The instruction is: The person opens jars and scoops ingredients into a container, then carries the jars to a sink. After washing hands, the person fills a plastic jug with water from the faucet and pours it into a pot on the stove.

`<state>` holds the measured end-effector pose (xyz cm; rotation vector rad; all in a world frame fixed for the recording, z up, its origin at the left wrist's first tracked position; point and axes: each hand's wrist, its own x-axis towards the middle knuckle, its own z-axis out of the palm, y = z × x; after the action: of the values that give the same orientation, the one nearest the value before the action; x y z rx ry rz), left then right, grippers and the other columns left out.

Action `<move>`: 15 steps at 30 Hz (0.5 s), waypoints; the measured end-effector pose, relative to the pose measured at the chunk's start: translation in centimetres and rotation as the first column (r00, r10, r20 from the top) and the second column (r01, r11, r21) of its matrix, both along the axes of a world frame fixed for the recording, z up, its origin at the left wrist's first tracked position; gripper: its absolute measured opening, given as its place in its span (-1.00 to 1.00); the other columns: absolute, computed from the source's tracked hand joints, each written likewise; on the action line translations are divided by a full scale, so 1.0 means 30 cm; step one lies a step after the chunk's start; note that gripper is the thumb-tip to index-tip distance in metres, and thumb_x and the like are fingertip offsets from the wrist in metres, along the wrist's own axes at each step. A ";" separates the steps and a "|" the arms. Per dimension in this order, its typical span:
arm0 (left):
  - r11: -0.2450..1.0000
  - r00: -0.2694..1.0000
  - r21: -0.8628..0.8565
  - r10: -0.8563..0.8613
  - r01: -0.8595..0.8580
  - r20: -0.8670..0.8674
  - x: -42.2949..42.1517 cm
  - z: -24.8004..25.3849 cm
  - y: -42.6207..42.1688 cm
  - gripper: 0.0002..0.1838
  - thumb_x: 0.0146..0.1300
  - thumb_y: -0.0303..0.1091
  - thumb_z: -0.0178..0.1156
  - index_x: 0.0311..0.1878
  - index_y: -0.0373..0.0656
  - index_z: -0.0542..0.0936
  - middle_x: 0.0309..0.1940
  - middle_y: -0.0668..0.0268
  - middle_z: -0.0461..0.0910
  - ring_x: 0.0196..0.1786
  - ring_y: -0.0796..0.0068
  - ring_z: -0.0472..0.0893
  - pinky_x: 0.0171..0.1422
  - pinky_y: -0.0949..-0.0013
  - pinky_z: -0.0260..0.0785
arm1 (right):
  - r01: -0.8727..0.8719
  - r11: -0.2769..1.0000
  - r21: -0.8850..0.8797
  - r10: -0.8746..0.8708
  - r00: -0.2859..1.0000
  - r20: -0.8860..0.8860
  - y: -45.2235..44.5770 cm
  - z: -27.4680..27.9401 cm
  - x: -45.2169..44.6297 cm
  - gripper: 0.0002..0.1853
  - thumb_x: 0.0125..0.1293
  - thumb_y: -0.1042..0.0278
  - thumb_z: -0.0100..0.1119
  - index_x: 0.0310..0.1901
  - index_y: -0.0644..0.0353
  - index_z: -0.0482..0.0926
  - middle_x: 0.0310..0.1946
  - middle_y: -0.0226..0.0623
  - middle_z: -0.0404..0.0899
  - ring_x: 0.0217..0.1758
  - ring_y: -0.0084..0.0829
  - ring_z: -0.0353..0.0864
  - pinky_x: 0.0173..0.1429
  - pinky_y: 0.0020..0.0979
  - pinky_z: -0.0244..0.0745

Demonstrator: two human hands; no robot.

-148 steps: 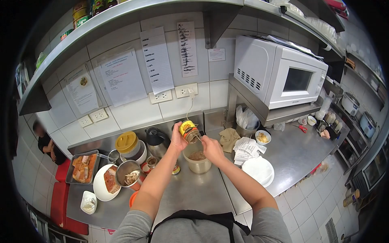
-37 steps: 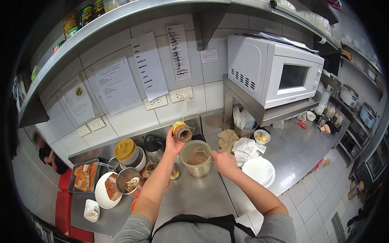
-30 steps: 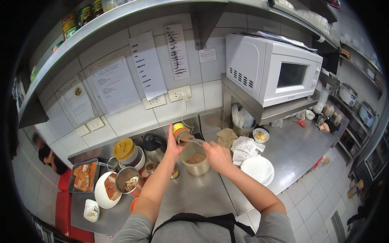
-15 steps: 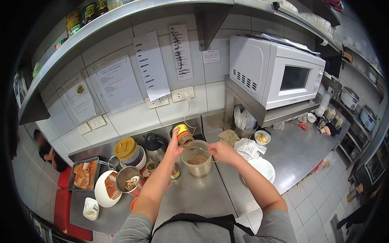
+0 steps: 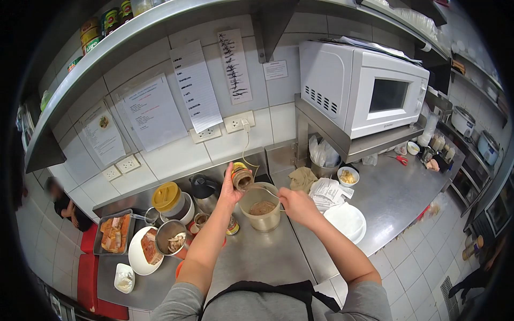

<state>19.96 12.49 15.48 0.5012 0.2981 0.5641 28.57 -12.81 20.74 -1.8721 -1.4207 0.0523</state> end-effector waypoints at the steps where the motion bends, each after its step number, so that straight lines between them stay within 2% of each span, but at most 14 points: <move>1: 0.999 1.000 0.051 0.000 0.002 -0.031 0.004 0.003 -0.017 -0.48 0.12 0.07 0.25 -0.06 -0.20 0.50 -0.20 0.16 0.60 -0.19 0.29 0.61 -0.08 0.21 0.55 | -0.013 1.000 0.026 0.013 1.000 0.002 0.013 0.011 -0.016 -0.88 0.25 0.40 0.01 -0.23 0.16 0.53 -0.39 0.05 0.59 -0.25 0.07 0.58 -0.20 -0.04 0.46; 4: 0.993 0.997 0.083 -0.083 0.083 -0.001 0.021 0.000 -0.052 -0.51 0.13 0.02 0.18 -0.06 -0.20 0.51 -0.20 0.18 0.60 -0.17 0.28 0.61 -0.01 0.19 0.52 | 0.099 0.995 -0.017 -0.098 0.993 0.072 0.097 0.021 -0.065 -0.89 0.24 0.44 0.03 -0.25 0.26 0.50 -0.39 0.05 0.58 -0.26 0.09 0.56 -0.21 -0.07 0.44; 7: 0.981 0.987 0.113 -0.159 0.155 0.025 0.012 0.034 -0.104 -0.51 0.12 -0.02 0.11 -0.05 -0.25 0.50 -0.17 0.14 0.59 -0.12 0.25 0.60 0.07 0.19 0.48 | 0.167 0.986 -0.010 -0.166 0.984 0.069 0.186 -0.028 -0.072 -0.90 0.24 0.45 0.02 -0.27 0.27 0.49 -0.39 0.06 0.58 -0.26 0.12 0.55 -0.21 -0.04 0.42; 9: 0.985 0.982 0.074 -0.160 0.153 0.099 0.008 0.037 -0.097 -0.51 0.13 -0.03 0.09 -0.05 -0.27 0.49 -0.16 0.12 0.59 -0.10 0.25 0.60 0.08 0.20 0.47 | 0.066 0.998 0.010 -0.066 0.997 -0.029 0.217 -0.057 -0.047 -0.90 0.19 0.45 0.04 -0.29 0.28 0.49 -0.38 0.08 0.58 -0.23 0.09 0.56 -0.18 -0.04 0.42; 10: 0.988 0.983 0.058 -0.150 0.144 0.104 0.003 0.030 -0.081 -0.46 0.15 0.00 0.15 0.01 -0.30 0.47 -0.16 0.11 0.59 -0.10 0.26 0.59 0.05 0.24 0.50 | 0.018 1.000 0.022 -0.016 0.997 -0.078 0.218 -0.066 -0.035 -0.89 0.17 0.46 0.04 -0.30 0.28 0.49 -0.38 0.09 0.57 -0.22 0.07 0.57 -0.16 -0.04 0.42; 13: 0.994 0.995 0.077 -0.084 0.079 0.057 -0.005 0.012 -0.024 -0.47 0.15 0.03 0.23 -0.05 -0.27 0.49 -0.21 0.14 0.59 -0.16 0.28 0.61 -0.02 0.24 0.53 | -0.141 0.989 -0.044 0.134 0.983 -0.124 0.177 -0.036 0.019 -0.87 0.15 0.45 0.04 -0.30 0.29 0.53 -0.38 0.06 0.58 -0.22 0.07 0.57 -0.14 -0.08 0.42; 14: 0.993 0.996 0.089 -0.078 0.074 0.043 -0.008 0.006 -0.013 -0.48 0.13 0.07 0.28 -0.10 -0.22 0.50 -0.24 0.18 0.59 -0.21 0.31 0.61 -0.10 0.24 0.55 | -0.148 0.987 -0.064 0.139 0.983 -0.123 0.162 -0.026 0.031 -0.86 0.15 0.45 0.05 -0.30 0.29 0.54 -0.37 0.05 0.58 -0.22 0.07 0.57 -0.14 -0.09 0.43; 15: 0.992 0.997 0.103 -0.078 0.076 0.014 -0.009 0.007 -0.008 -0.48 0.13 0.07 0.27 -0.10 -0.21 0.50 -0.24 0.20 0.59 -0.20 0.32 0.61 -0.08 0.22 0.54 | -0.154 0.985 -0.084 0.143 0.982 -0.122 0.148 -0.017 0.041 -0.86 0.15 0.45 0.05 -0.30 0.29 0.55 -0.37 0.04 0.59 -0.22 0.07 0.57 -0.14 -0.11 0.43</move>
<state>19.69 12.24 15.69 0.6038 0.2328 0.5102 29.80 -8.37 20.23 -1.8036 -1.4971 0.3007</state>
